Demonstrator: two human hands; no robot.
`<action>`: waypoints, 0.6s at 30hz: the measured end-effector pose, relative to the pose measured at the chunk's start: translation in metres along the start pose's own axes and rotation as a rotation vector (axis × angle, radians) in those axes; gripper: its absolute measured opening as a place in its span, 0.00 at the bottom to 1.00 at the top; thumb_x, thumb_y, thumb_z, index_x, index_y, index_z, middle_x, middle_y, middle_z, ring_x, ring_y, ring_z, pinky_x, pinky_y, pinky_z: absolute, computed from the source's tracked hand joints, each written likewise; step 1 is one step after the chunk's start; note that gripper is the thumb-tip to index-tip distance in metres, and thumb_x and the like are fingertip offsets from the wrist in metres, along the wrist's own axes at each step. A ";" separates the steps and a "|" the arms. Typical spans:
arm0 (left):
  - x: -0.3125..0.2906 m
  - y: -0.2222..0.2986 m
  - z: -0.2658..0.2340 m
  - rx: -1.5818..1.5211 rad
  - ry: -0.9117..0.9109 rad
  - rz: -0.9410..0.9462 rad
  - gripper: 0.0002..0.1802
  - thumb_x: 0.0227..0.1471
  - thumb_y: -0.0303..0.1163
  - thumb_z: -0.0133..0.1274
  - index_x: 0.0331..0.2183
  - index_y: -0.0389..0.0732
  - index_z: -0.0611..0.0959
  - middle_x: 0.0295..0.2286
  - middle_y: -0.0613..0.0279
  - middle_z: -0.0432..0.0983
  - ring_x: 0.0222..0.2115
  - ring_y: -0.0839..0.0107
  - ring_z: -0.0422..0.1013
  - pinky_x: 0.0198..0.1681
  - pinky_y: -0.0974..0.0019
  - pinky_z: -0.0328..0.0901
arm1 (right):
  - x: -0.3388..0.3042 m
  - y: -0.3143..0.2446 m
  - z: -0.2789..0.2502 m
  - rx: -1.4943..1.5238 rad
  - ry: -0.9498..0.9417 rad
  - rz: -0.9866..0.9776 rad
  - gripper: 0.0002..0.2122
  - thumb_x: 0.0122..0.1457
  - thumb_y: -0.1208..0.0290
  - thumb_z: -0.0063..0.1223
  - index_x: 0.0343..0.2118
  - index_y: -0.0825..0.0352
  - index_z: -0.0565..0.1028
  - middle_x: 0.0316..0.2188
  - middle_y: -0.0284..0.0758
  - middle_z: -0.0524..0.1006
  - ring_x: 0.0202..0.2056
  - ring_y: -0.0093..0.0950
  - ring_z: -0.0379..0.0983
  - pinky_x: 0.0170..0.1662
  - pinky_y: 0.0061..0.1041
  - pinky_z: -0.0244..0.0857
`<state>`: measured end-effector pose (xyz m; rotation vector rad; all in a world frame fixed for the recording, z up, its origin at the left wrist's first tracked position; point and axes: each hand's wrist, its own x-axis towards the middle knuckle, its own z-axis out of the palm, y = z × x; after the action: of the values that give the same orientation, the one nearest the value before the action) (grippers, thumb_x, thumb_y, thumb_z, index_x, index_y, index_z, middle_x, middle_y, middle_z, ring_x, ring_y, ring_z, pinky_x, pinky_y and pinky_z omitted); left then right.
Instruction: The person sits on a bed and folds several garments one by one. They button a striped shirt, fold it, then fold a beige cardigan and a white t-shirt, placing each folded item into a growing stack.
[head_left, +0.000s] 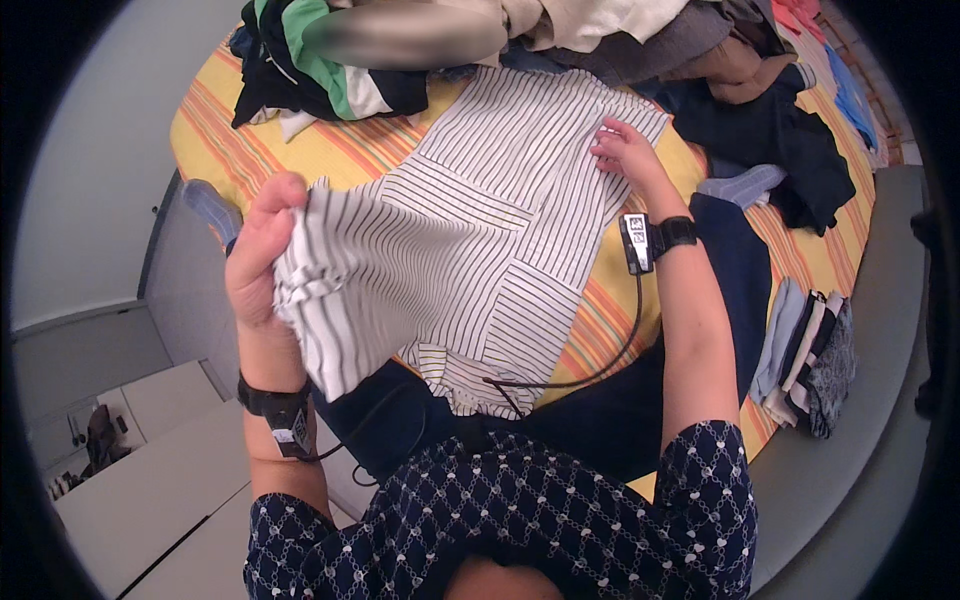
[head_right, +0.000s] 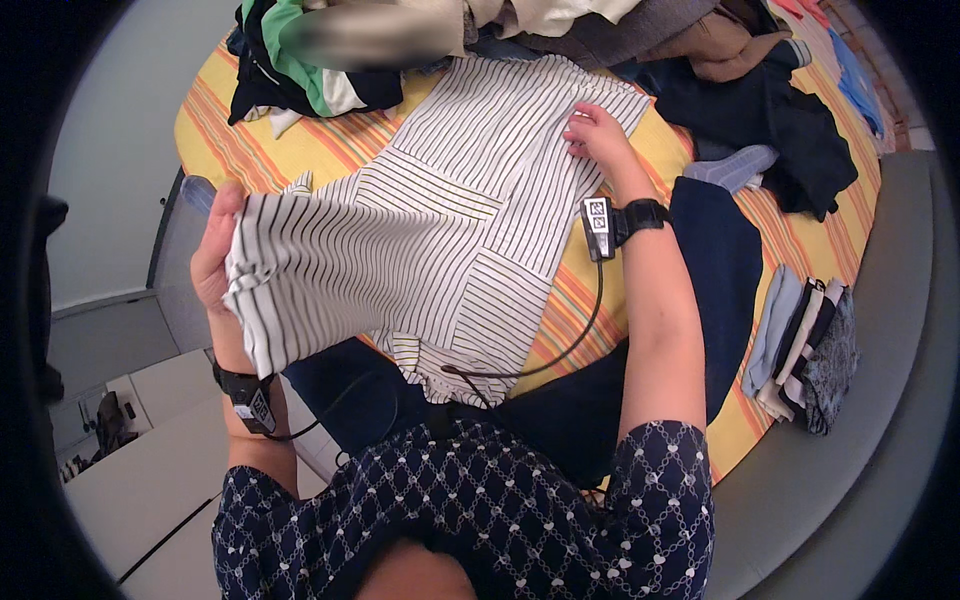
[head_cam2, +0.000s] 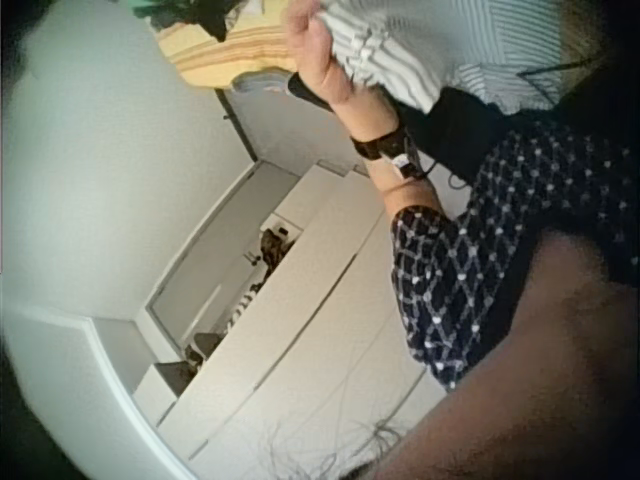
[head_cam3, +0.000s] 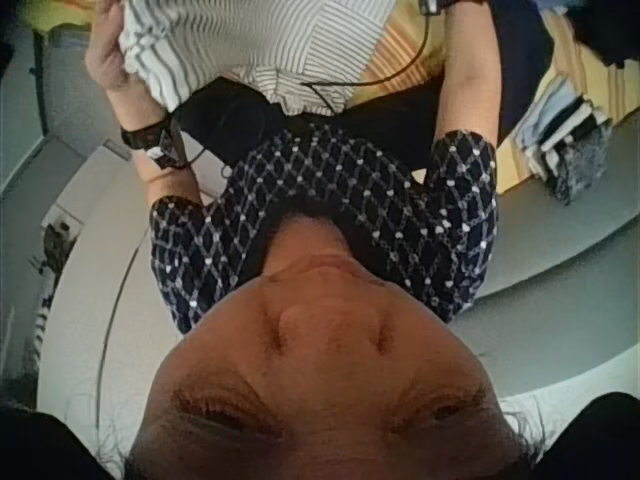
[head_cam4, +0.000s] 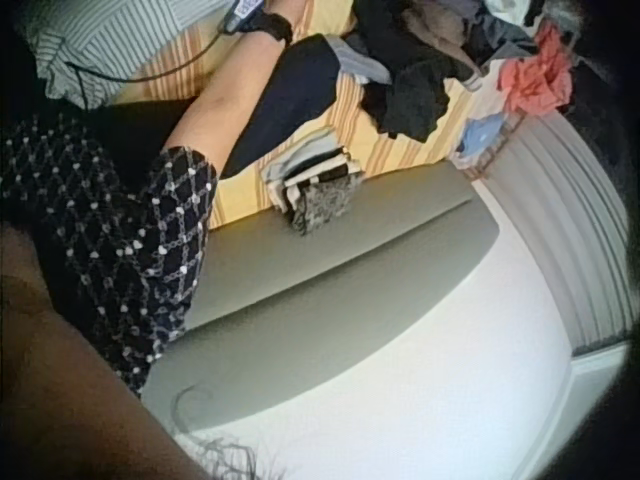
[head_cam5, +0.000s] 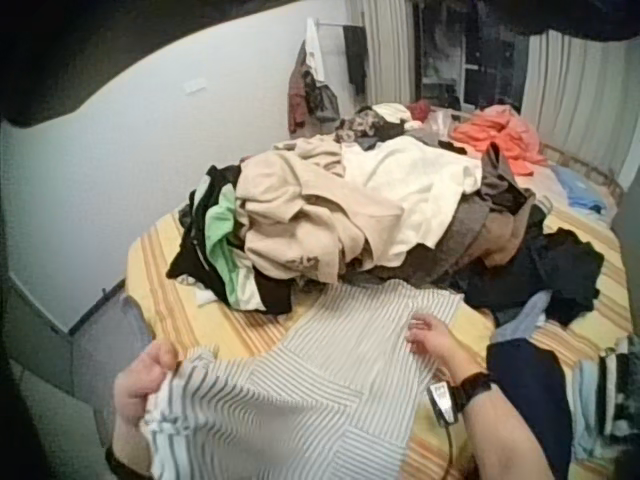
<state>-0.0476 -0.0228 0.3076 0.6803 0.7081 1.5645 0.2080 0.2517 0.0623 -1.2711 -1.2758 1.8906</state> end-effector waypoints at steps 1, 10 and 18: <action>0.004 -0.005 0.000 0.011 0.063 -0.012 0.09 0.51 0.24 0.45 0.37 0.34 0.71 0.32 0.51 0.75 0.32 0.64 0.74 0.37 0.66 0.69 | -0.009 -0.002 -0.003 0.046 -0.009 0.003 0.20 0.57 0.73 0.48 0.53 0.67 0.62 0.38 0.34 0.74 0.36 0.25 0.73 0.36 0.22 0.69; 0.087 -0.106 0.022 -0.033 0.118 -0.335 0.16 0.52 0.32 0.48 0.39 0.30 0.75 0.35 0.53 0.74 0.37 0.66 0.72 0.42 0.66 0.68 | -0.068 -0.056 -0.016 -0.007 -0.469 -0.060 0.20 0.62 0.53 0.39 0.47 0.64 0.69 0.37 0.34 0.76 0.37 0.20 0.73 0.37 0.19 0.68; 0.120 -0.206 -0.030 0.434 0.330 -0.430 0.31 0.53 0.41 0.50 0.52 0.33 0.62 0.40 0.50 0.70 0.40 0.64 0.71 0.39 0.66 0.68 | -0.036 -0.002 -0.037 -0.406 0.005 -0.057 0.29 0.47 0.54 0.62 0.47 0.70 0.68 0.34 0.35 0.75 0.40 0.26 0.69 0.43 0.23 0.64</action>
<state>0.0481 0.1127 0.1335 0.5351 1.3708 1.1392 0.2563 0.2389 0.0741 -1.4139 -1.7354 1.6375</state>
